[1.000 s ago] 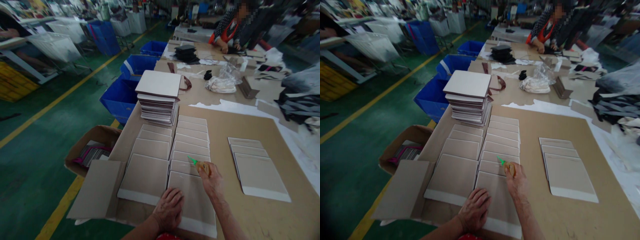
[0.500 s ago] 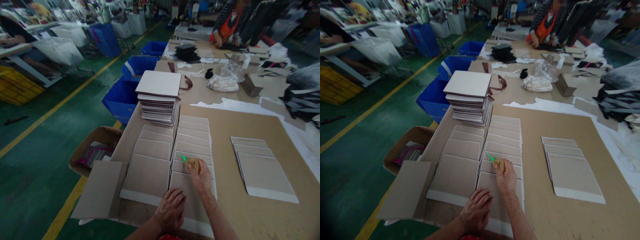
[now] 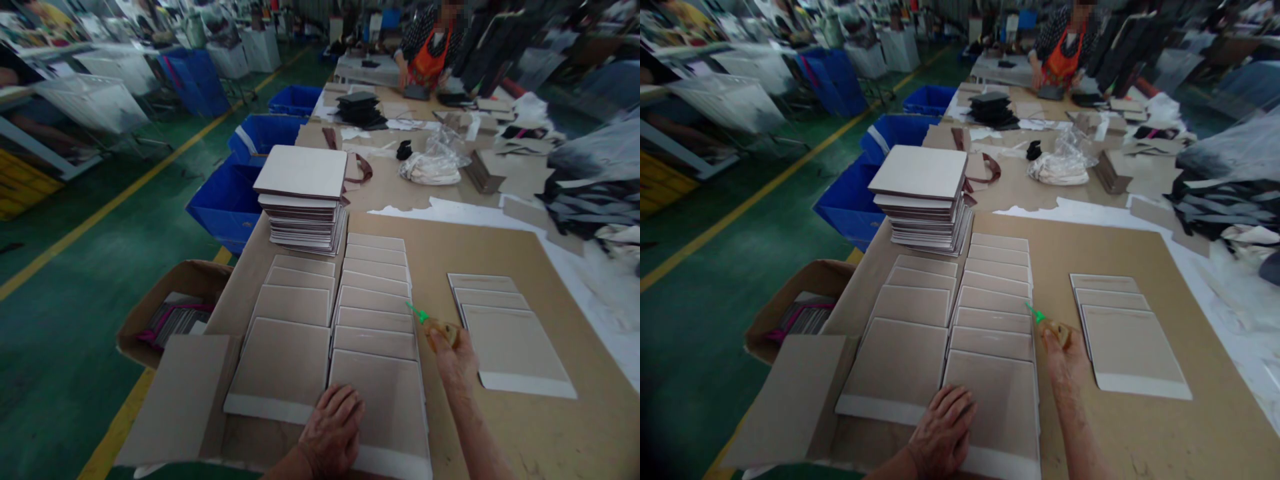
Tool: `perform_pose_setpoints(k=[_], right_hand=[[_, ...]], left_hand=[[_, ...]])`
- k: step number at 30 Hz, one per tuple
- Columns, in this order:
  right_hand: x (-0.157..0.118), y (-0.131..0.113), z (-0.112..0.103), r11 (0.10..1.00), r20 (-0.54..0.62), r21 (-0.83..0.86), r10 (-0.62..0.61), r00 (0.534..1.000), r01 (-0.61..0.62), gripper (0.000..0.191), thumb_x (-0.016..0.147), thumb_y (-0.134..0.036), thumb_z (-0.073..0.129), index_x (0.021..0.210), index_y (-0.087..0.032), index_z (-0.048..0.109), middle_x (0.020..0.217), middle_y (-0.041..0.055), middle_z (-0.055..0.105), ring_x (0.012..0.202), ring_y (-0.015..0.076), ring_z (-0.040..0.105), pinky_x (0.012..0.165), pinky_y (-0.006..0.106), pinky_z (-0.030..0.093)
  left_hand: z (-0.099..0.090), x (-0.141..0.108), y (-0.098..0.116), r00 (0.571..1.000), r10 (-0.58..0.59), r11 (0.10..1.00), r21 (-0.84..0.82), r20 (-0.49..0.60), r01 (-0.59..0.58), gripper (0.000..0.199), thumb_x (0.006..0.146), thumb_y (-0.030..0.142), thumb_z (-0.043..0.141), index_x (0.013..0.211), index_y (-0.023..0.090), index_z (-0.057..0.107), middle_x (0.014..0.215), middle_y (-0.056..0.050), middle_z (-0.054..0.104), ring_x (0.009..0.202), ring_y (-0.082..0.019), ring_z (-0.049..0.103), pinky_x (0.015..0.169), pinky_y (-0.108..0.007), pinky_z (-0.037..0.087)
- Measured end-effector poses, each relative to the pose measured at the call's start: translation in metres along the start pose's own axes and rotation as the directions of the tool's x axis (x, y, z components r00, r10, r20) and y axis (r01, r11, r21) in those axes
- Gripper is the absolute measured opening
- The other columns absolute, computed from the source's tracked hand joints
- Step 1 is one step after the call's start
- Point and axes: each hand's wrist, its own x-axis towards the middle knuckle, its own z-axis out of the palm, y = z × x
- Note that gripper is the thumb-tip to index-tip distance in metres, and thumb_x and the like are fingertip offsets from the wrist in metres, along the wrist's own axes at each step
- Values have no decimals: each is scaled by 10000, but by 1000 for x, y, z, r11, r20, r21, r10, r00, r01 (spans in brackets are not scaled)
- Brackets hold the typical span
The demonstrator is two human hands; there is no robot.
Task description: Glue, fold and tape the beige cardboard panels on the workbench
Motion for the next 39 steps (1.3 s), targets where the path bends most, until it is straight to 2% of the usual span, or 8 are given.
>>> perform_pose_setpoints(k=[5,7,13,20,27,33,36,39], right_hand=[[2,-10,-1,960,36,-277,-33,999,41,400,708,-515,647,981,-223,628,873,56,654,786,262,588,737,431,458],[2,-15,1,940,66,-332,-53,996,72,386,729,-518,614,990,-234,624,872,59,655,784,265,587,724,422,452],[-8,-20,21,924,177,-340,-120,977,175,372,753,-496,588,1009,-229,623,853,50,649,774,243,587,702,367,431],[-20,-32,53,919,263,-276,-209,942,281,323,782,-471,575,990,-228,615,905,49,632,807,235,568,734,377,426],[-34,-50,83,935,342,-176,-234,910,306,289,803,-433,565,990,-221,626,909,44,647,835,225,577,757,354,423],[-44,-57,102,970,354,-44,-210,911,241,301,768,-455,615,957,-222,641,892,33,658,825,222,582,768,356,430],[-43,-51,106,993,327,42,-120,937,113,328,737,-485,644,920,-213,629,784,10,654,707,201,594,660,326,458],[-31,-40,97,991,261,131,-27,965,-8,399,715,-544,633,920,-206,580,749,2,646,608,177,592,534,282,448]], left_hand=[[3,-1,0,1000,-17,1000,-21,-24,16,478,843,265,541,1316,191,536,1303,-42,603,1295,-242,432,1138,-463,306],[4,-2,0,1000,-20,999,-28,-16,19,479,846,271,546,1319,196,533,1310,-42,599,1295,-241,433,1141,-466,308],[3,-2,0,1000,-24,999,-30,12,25,475,854,287,548,1320,198,528,1319,-38,595,1283,-244,444,1132,-473,325],[0,-1,2,999,-34,998,-52,38,36,487,852,277,538,1331,194,517,1325,-46,591,1280,-246,454,1148,-471,305],[2,-1,3,999,-51,997,-61,9,51,462,878,325,541,1323,205,520,1306,-37,606,1274,-232,463,1152,-448,297],[-3,1,3,998,-43,997,-60,40,46,501,839,289,554,1329,191,508,1317,-42,598,1273,-240,463,1128,-456,342],[-4,2,4,999,-37,998,-40,34,39,503,818,250,561,1315,187,520,1312,-54,598,1267,-243,469,1130,-461,346],[-4,2,3,999,-25,999,-23,19,26,491,820,265,565,1304,194,532,1298,-54,606,1256,-239,479,1126,-454,355]])
